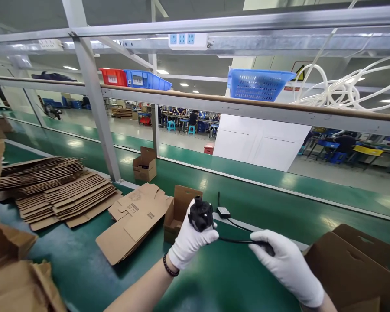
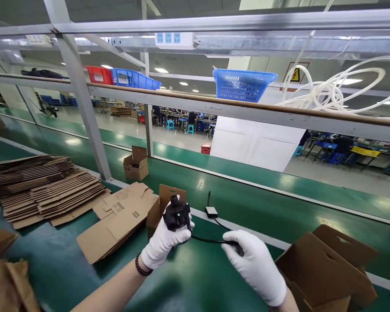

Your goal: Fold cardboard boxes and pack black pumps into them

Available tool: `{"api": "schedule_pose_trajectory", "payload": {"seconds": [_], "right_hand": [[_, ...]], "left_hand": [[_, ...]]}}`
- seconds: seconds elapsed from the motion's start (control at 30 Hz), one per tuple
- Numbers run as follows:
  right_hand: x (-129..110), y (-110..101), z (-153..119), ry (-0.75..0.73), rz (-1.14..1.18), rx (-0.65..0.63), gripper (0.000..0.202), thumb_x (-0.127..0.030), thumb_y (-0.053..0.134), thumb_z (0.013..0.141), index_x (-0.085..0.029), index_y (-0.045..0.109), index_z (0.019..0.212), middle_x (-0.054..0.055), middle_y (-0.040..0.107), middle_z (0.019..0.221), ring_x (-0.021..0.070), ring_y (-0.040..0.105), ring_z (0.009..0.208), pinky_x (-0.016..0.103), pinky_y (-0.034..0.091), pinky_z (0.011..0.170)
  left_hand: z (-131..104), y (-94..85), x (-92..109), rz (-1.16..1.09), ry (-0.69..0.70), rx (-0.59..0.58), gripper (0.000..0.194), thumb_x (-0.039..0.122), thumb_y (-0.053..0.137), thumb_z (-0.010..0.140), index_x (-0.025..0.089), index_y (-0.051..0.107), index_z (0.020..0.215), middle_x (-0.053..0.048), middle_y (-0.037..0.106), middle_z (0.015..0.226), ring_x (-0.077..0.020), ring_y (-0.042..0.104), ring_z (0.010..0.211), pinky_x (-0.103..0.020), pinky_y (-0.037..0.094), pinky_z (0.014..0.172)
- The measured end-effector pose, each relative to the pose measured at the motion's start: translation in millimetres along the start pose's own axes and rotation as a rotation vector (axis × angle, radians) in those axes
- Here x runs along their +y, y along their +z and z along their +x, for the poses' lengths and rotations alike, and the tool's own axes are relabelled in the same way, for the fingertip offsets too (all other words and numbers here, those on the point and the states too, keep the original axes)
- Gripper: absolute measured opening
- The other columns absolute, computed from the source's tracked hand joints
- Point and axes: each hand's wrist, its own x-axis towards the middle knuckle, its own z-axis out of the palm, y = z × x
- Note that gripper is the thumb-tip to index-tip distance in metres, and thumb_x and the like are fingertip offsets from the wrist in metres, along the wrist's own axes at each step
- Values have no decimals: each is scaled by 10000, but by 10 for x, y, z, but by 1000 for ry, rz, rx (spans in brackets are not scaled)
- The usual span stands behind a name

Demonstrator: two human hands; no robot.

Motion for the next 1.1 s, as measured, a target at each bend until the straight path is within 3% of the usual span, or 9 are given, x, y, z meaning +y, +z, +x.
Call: {"api": "schedule_pose_trajectory", "payload": {"seconds": [0.13, 0.23, 0.3, 0.47, 0.63, 0.8, 0.9, 1.0, 1.1], "right_hand": [[-475, -130, 321, -257, -53, -153, 162, -372, 641, 854, -252, 681, 753, 17, 681, 672, 158, 625, 613, 259, 491, 597], [-631, 85, 598, -230, 16, -354, 203, -396, 733, 775, -228, 654, 693, -6, 679, 693, 140, 611, 637, 240, 465, 610], [-583, 322, 689, -103, 83, -468, 254, -418, 766, 721, -210, 626, 680, -22, 665, 695, 132, 597, 636, 229, 456, 592], [-447, 738, 432, 39, 148, -322, 345, -436, 393, 943, -200, 637, 878, 36, 685, 801, 170, 635, 725, 290, 509, 691], [-662, 833, 154, 46, -56, -271, 760, -489, 620, 796, -177, 389, 1449, 135, 700, 1136, 303, 698, 922, 386, 562, 755], [-559, 723, 345, 31, -55, -190, 509, -437, 486, 912, -213, 521, 1368, 111, 691, 1204, 289, 674, 1060, 407, 553, 877], [-431, 594, 592, -22, 23, -187, 484, -439, 486, 915, -231, 549, 1348, 79, 665, 1262, 258, 631, 1147, 383, 517, 960], [-423, 582, 906, -84, 1, -241, 518, -413, 506, 905, -251, 500, 1397, 60, 637, 1305, 246, 605, 1180, 380, 485, 995], [-501, 671, 1212, -144, -124, -411, 527, -375, 536, 897, -278, 482, 1412, 54, 654, 1263, 240, 619, 1135, 364, 480, 969]], "left_hand": [[-182, -122, 90, 366, -202, -235, 1097, 156, 869, 490, 274, 302, 1421, -38, 637, 1080, -209, 635, 878, -347, 527, 784], [-271, -136, 179, 650, -252, -509, 878, 187, 851, 499, 254, 484, 1294, 13, 672, 915, -228, 645, 846, -326, 528, 736], [-312, -125, 186, 707, -206, -549, 615, 210, 807, 556, 237, 591, 1131, 22, 671, 834, -215, 648, 770, -311, 527, 681], [-374, -117, -71, 684, -24, -125, 416, 256, 684, 701, 216, 545, 1090, -46, 665, 966, -236, 645, 874, -378, 535, 816], [-377, -182, -348, 763, 151, 255, 597, 361, 699, 716, 198, 468, 1242, -133, 610, 1196, -318, 595, 1111, -480, 440, 1031], [-83, -814, 33, 839, 345, -23, 1030, 607, 791, 596, 203, 337, 1427, -172, 412, 1460, -378, 416, 1340, -500, 315, 1141], [218, -1407, 253, 775, 327, -20, 1318, 780, 687, 576, 224, -37, 1526, -194, 148, 1592, -369, 165, 1469, -537, 175, 1182], [378, -1750, 108, 875, 9, -223, 1569, 740, 792, 411, 169, -173, 1509, -257, 26, 1598, -388, 18, 1482, -568, 70, 1178], [335, -1748, -269, 927, -47, -264, 1580, 600, 868, 401, 153, -164, 1511, -259, 180, 1568, -382, 97, 1479, -563, 65, 1178]]}}
